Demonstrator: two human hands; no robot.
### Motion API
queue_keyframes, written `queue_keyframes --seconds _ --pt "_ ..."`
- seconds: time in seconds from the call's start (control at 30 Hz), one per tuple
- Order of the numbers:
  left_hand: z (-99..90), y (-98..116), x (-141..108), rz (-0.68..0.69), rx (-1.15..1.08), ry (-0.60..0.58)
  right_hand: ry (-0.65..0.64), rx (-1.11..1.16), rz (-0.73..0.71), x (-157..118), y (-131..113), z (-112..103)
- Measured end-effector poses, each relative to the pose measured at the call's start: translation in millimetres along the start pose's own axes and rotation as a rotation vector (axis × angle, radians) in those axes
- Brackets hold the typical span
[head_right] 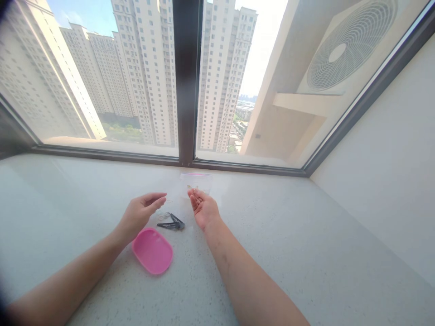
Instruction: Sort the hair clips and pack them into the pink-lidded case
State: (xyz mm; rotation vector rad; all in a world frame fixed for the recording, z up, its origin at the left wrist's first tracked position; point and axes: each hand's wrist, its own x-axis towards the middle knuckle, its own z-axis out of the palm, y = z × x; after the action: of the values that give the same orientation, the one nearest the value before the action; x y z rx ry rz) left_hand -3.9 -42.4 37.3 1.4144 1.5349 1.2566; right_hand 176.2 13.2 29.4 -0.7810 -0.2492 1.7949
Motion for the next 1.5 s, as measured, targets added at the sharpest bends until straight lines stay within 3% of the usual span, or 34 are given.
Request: queue_keyframes --seconds 0.3,0.43,0.53,0.63,0.77,0.87,1.0,1.2,1.5 --pt "-0.8 -0.3 0.6 0.016 0.016 0.001 0.033 -0.077 -0.005 3.9 1.2 -3.8" --pt "-2.2 -3.0 1.8 0.066 0.08 -0.033 -0.01 -0.319 -0.088 4.9 4.2 -7.4" --pt "-4.9 -4.8 3.1 0.147 0.253 -0.089 -0.15 -0.734 -0.313 0.8 10.6 -10.5" --pt "-7.4 -4.5 2.7 0.27 0.445 -0.151 -0.391 -1.236 -0.576 -5.1 15.9 -14.1" --pt "-5.4 -4.9 -1.8 0.331 0.55 -0.31 -0.675 -1.582 -0.699 -10.1 12.5 -18.0" --pt "0.1 -8.5 -5.4 0.326 0.559 -0.415 -0.806 -1.609 -0.64 -11.1 5.4 -19.3" --pt "5.0 -13.6 -6.1 0.322 0.567 -0.438 -0.909 -1.604 -0.613 -11.9 0.8 -19.9" --pt "4.5 -15.8 -3.7 0.373 0.592 -0.411 -0.885 -1.577 -0.589 -9.4 1.8 -21.3" --pt "-0.7 -10.2 -0.8 0.399 0.606 -0.293 -0.793 -1.601 -0.714 -5.1 9.3 -21.6"
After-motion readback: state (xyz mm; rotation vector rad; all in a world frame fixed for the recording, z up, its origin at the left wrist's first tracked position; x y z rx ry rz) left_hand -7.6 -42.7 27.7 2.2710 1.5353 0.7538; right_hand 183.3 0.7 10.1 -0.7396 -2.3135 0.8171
